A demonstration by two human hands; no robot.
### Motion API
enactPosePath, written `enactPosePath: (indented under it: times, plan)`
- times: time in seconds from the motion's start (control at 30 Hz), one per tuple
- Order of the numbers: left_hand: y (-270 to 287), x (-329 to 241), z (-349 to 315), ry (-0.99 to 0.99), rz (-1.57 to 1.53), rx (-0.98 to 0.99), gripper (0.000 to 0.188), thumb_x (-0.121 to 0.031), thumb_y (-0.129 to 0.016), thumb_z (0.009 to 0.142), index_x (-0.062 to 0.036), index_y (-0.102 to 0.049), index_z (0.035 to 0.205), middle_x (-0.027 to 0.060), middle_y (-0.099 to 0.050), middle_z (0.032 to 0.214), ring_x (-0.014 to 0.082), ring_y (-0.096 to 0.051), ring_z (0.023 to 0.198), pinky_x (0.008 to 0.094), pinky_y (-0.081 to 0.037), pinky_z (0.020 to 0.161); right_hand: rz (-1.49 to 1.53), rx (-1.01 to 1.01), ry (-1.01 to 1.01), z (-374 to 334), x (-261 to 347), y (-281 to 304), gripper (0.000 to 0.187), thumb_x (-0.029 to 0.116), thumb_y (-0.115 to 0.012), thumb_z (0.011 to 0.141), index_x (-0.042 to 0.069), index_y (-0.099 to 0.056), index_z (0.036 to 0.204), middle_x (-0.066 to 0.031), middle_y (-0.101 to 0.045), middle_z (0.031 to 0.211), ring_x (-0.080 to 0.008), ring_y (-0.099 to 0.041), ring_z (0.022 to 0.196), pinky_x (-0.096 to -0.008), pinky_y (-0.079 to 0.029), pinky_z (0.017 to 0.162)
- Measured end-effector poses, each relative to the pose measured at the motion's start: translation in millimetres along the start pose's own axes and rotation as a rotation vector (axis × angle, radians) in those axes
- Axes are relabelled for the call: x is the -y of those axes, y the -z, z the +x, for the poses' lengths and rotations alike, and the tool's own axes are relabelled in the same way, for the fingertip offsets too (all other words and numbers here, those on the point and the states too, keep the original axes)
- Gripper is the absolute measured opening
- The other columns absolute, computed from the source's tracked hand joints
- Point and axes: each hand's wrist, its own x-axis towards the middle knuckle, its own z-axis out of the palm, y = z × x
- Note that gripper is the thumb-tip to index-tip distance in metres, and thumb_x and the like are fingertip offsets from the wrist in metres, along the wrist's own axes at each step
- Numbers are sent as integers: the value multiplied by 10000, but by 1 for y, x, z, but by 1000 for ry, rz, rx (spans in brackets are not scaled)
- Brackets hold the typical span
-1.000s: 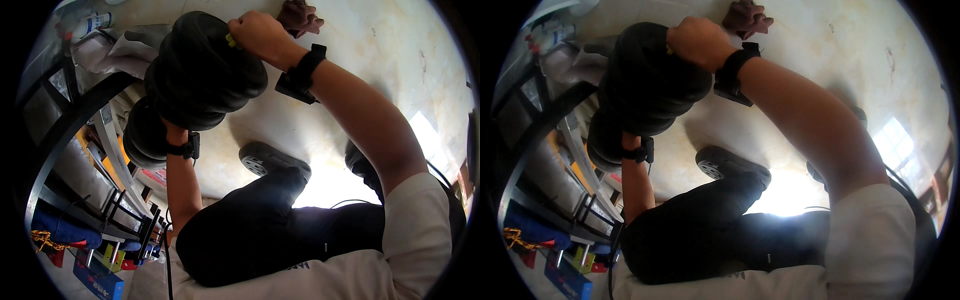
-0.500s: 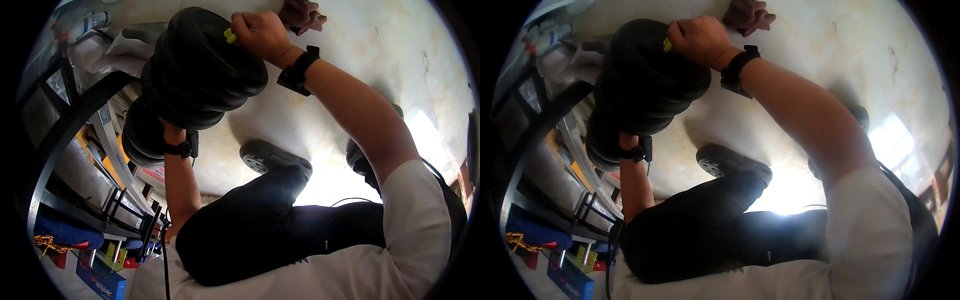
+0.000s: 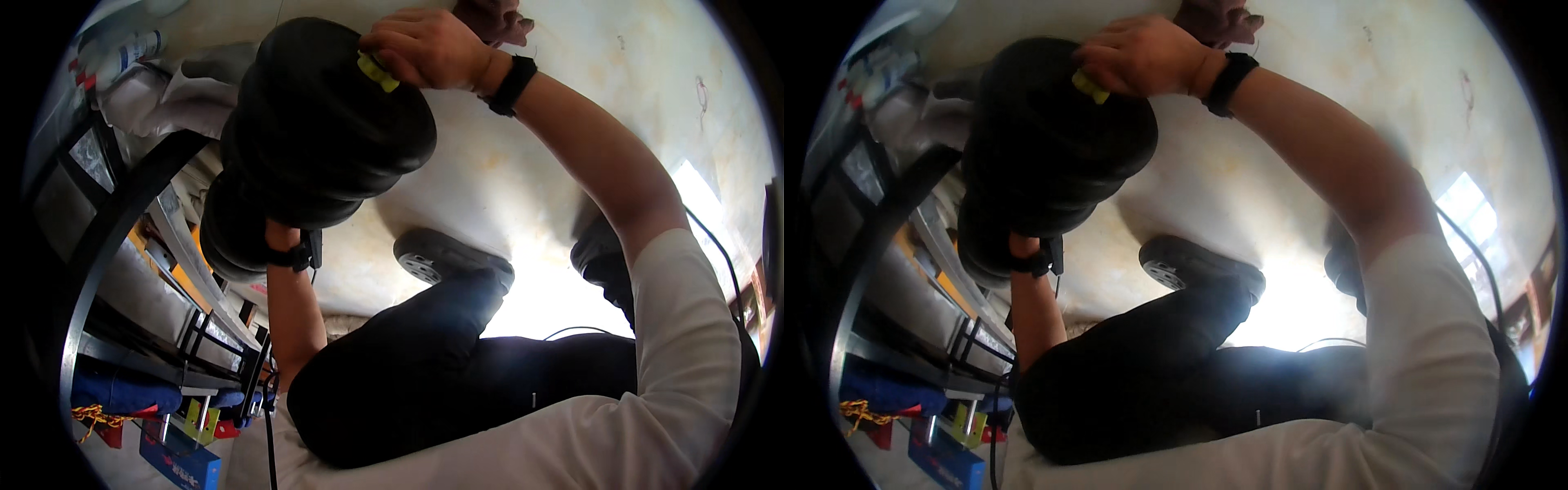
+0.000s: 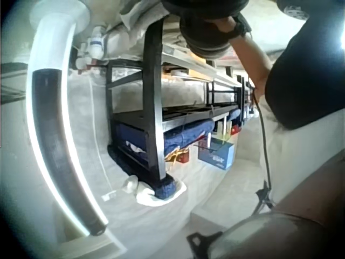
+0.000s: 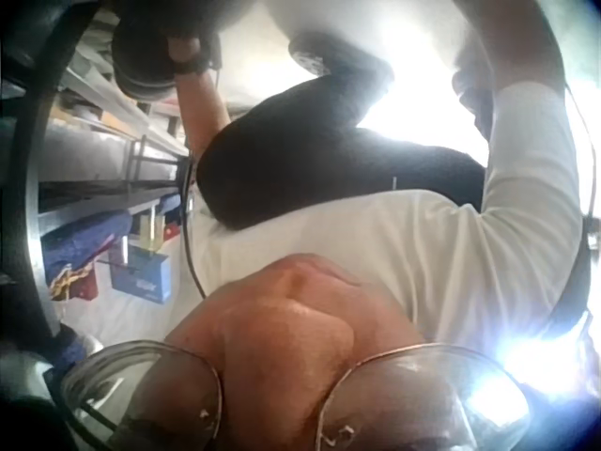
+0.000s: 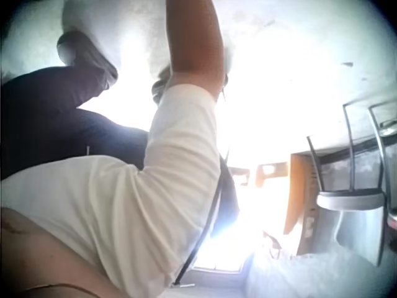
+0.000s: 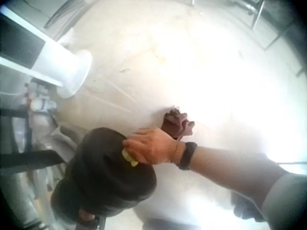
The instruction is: The person puts on a pair of black gloves and then assembles a dumbbell by screwing on yellow collars and stacking black weight plates onto the bar. The person sits on the floor during the assembly process.
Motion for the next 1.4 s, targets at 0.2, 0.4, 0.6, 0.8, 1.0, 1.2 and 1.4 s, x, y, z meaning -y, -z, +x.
enactPosePath:
  times: [0.2,0.4,0.6,0.8,1.0,1.2,1.4]
  plan:
    - [0,-1,1,-3,9,2,363,-136,-745,808,20,-626,1113,177,-671,990,348,-641,925,403,-510,858,339,476,-746,27,27,41,317,280,-594,980,36,-647,1176,-125,-707,959,-239,-705,811,-342,-576,730]
    - [-1,-2,8,-10,14,-4,359,-136,-744,810,20,-626,1111,175,-672,987,343,-642,922,401,-510,857,496,551,-408,50,16,69,351,196,-578,942,-9,-625,1223,-182,-641,1199,-316,-648,1027,-380,-536,913]
    - [-4,-4,16,-28,5,-3,355,-135,-742,812,20,-627,1110,173,-672,984,339,-644,919,398,-510,856,422,576,-695,42,24,58,368,235,-628,928,35,-649,1235,-152,-669,1153,-272,-661,971,-357,-549,882]
    - [-6,-4,24,-28,7,-9,351,-135,-741,815,21,-628,1108,171,-673,981,335,-645,916,395,-511,855,405,363,-627,21,21,37,426,328,-703,920,62,-665,1250,-149,-708,1093,-249,-710,852,-329,-575,840]
    - [-8,-4,29,-37,0,-17,347,-134,-740,817,21,-629,1106,169,-673,977,330,-646,913,393,-511,854,463,504,-666,40,19,38,433,354,-664,928,103,-654,1280,-156,-706,1077,-257,-701,862,-333,-563,834]
    - [-7,-5,28,-32,0,-26,343,-134,-738,819,21,-629,1105,168,-674,974,326,-647,910,390,-511,853,680,526,-674,54,17,75,432,182,-576,857,49,-605,1267,-176,-549,1338,-343,-526,1232,-426,-443,1025]
    - [-6,-5,22,-25,-5,-26,339,-133,-737,822,21,-630,1103,166,-675,971,321,-648,907,388,-512,852,124,521,-500,19,56,66,477,95,-558,873,168,-605,1342,-71,-643,647,-178,-581,533,-278,-463,550]
